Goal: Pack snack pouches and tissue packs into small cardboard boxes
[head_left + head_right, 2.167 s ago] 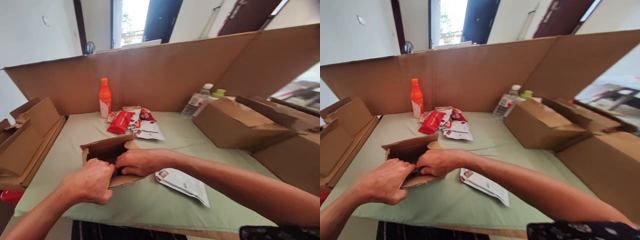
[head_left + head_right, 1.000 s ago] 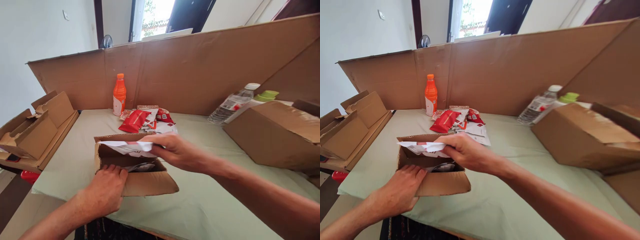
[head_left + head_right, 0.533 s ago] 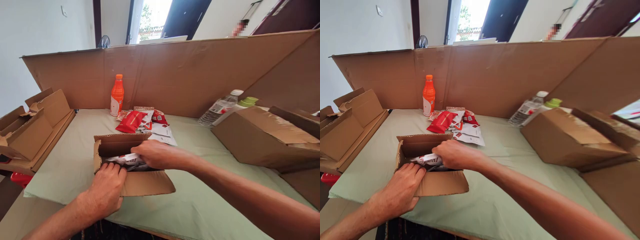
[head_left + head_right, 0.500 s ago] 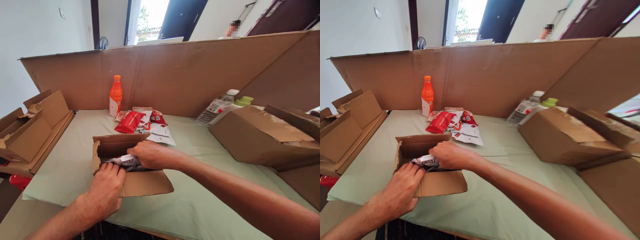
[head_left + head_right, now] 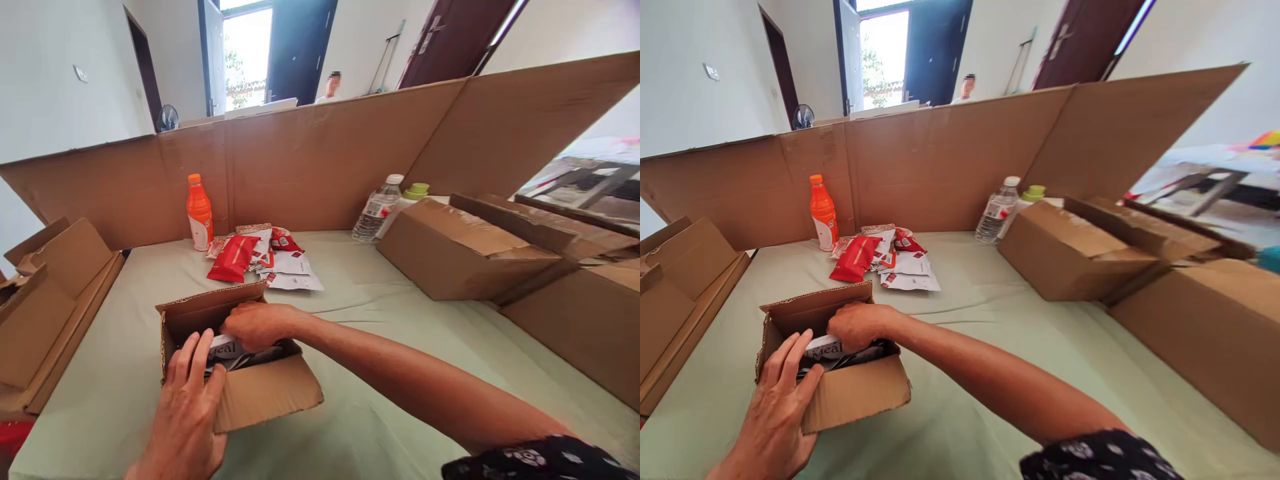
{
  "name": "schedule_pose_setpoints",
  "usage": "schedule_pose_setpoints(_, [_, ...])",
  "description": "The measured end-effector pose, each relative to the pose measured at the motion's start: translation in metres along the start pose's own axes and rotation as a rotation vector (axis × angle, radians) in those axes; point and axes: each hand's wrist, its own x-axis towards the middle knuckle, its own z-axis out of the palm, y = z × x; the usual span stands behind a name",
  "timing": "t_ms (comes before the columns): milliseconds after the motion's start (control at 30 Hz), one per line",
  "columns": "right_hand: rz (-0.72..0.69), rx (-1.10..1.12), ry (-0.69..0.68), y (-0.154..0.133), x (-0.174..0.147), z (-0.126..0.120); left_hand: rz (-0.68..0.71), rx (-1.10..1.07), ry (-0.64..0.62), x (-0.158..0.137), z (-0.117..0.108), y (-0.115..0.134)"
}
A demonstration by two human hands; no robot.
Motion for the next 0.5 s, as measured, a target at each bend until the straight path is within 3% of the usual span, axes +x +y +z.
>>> schedule_pose_setpoints(200, [-0.067, 0.048, 0.019, 0.002, 0.003, 0.000, 0.090, -0.022, 0.004, 0.003, 0.014, -0.010])
schedule_pose_setpoints(267, [-0.104, 0.108, 0.105, 0.003, -0.008, 0.005, 0.071, -0.028, 0.049, 0.000, 0.023, -0.015])
schedule_pose_setpoints(333, [-0.181, 0.259, 0.327, 0.011, -0.027, 0.014, 0.062, 0.008, 0.082, -0.005, 0.031, -0.020])
schedule_pose_setpoints(400, [-0.228, 0.468, 0.635, 0.027, -0.047, 0.024, 0.069, 0.092, 0.090, -0.009, 0.037, -0.023])
schedule_pose_setpoints(500, [-0.044, 0.723, 0.943, 0.069, -0.070, 0.040, 0.085, 0.188, 0.115, -0.011, 0.040, -0.025])
